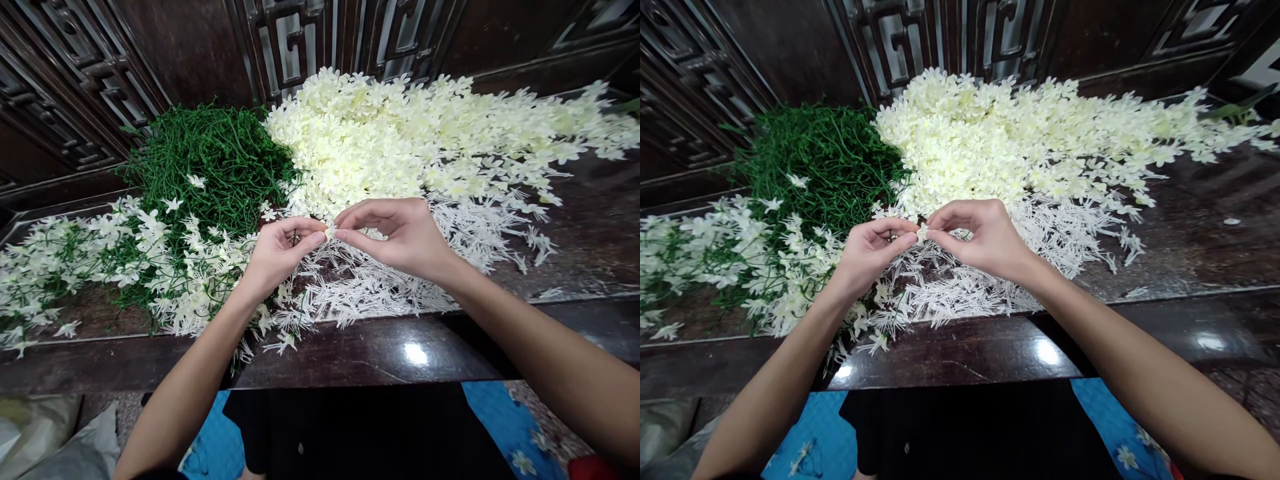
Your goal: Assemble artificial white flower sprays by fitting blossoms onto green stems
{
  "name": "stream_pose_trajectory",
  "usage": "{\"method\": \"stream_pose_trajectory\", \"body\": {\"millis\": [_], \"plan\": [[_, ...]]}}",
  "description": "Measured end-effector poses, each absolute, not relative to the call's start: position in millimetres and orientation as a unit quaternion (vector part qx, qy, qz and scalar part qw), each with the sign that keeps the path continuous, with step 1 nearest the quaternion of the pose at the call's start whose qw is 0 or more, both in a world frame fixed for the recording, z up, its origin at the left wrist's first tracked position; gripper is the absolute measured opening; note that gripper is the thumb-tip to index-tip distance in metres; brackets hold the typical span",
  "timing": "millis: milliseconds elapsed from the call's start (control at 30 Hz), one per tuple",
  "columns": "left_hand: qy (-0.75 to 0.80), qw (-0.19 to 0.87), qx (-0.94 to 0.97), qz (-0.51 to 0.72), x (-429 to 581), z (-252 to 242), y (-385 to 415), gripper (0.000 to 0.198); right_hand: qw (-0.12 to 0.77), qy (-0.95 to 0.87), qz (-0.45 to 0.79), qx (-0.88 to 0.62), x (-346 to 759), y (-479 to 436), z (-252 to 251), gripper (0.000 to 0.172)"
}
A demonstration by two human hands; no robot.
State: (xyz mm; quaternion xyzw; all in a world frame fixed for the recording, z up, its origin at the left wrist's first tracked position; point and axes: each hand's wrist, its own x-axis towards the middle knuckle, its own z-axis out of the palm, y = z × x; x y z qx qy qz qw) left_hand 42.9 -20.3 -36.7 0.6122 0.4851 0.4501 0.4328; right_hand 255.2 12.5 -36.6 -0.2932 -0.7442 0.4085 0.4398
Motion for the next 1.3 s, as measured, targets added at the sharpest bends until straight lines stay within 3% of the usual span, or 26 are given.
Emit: {"method": "stream_pose_trajectory", "body": {"millis": [233, 733, 1300], "plan": [[0.484, 0.435, 0.598, 0.468, 47.5, -35.9, -22.5, 0.014, 0.443, -0.777, 0.354, -0.272, 253.2, 12.0, -39.2, 0.010], [0.505, 0.373, 0.633, 0.454, 46.2, -33.3, -24.2, 0.012, 0.416, -0.791, 0.345, -0.287, 252.6, 12.7, -41.2, 0.010], [0.469, 0.407, 0.627, 0.471, 48.3, -30.9, -26.1, 0.011, 0.440, -0.800, 0.324, -0.248, 250.2, 11.1, -44.1, 0.016]]}}
